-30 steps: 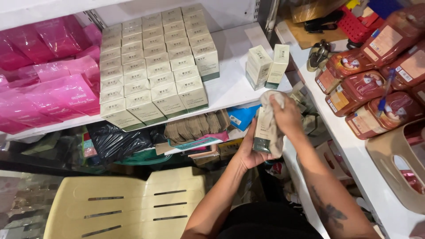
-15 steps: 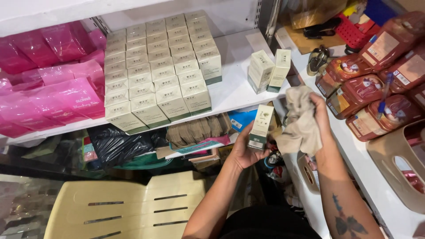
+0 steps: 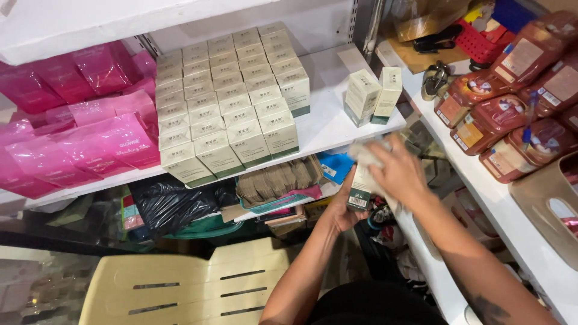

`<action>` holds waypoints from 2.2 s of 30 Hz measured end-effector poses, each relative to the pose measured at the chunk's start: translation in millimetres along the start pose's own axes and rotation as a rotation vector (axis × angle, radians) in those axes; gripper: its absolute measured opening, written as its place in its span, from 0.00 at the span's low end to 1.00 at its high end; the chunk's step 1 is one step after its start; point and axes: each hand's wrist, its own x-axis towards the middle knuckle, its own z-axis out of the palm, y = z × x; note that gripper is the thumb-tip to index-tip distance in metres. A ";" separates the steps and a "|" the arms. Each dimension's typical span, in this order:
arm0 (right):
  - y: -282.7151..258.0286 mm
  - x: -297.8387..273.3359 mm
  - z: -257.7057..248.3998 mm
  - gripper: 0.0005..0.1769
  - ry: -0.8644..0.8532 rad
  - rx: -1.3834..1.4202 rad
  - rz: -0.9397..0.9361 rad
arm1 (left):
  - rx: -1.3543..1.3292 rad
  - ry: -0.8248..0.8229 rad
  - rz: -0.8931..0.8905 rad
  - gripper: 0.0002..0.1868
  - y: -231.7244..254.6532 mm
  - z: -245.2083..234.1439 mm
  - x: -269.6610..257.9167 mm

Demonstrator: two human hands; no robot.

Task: Wiping down beauty product boxes with a cloth and organizing them neatly on stockroom shelves.

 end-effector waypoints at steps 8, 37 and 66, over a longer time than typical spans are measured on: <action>-24.8 -8.5 -7.0 0.21 0.118 0.324 0.134 | -0.117 -0.121 -0.047 0.37 15.5 10.6 -23.0; -29.4 -50.1 18.0 0.25 0.295 1.125 0.541 | -0.210 -0.210 -0.012 0.42 24.4 23.9 -46.6; 13.2 -70.7 18.5 0.39 -0.040 0.356 0.222 | -0.047 0.106 0.004 0.42 -12.1 72.2 -17.9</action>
